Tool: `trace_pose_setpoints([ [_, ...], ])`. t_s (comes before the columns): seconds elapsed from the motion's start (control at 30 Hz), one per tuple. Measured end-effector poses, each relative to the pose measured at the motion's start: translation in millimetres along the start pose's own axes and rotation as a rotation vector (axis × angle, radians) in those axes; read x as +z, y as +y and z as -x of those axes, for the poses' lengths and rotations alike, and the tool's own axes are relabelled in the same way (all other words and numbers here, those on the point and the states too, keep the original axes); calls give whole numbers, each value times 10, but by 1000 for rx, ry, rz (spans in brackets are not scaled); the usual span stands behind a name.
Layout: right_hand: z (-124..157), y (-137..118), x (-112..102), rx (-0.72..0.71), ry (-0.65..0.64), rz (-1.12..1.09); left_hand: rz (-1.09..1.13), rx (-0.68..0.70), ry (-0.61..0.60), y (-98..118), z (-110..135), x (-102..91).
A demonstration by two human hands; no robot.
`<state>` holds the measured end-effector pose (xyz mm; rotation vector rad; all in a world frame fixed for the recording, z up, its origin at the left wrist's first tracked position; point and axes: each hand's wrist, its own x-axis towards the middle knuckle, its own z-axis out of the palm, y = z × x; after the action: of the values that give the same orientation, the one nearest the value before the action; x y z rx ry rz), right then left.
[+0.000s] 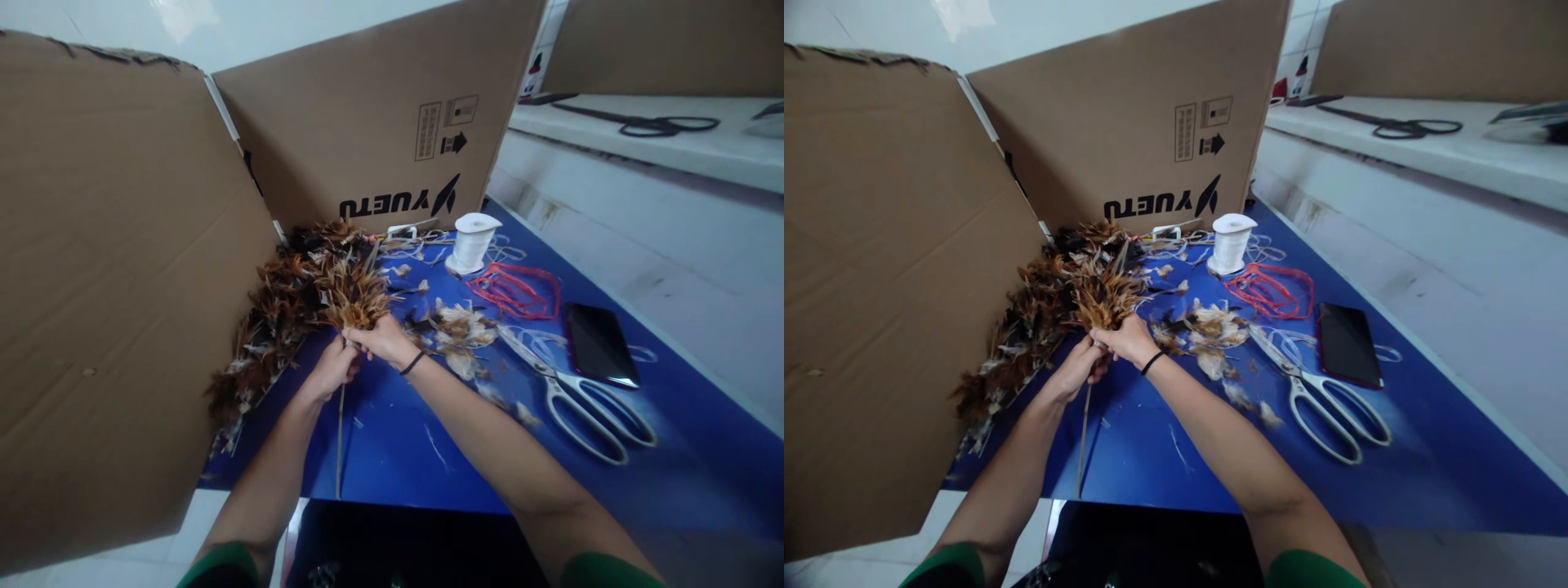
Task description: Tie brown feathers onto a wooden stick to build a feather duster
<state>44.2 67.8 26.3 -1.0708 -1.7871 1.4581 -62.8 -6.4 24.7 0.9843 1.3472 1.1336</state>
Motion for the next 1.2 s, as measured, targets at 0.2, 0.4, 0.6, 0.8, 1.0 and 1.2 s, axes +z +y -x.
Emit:
trace_pose_setpoints([
  [0.2, 4, -42, -10, 52, 10, -158, 243, -43, -160, 82, -16, -73],
  [0.4, -16, -18, -24, 55, 17, -204, 351, -96, -209, 44, -69, -142],
  [0.6, 23, -109, -59, 107, -51, -284, 316, -63, -266, 39, -45, -133],
  [0.8, 48, -150, -105, 114, -141, -378, 256, -56, -262, 103, 8, -138],
  [1.0, 36, -115, -110, 86, -198, -451, 138, -34, -192, 108, 28, -162],
  [1.2, 60, -178, -66, 117, -137, -398, 23, -10, -82, 50, 10, -140],
])
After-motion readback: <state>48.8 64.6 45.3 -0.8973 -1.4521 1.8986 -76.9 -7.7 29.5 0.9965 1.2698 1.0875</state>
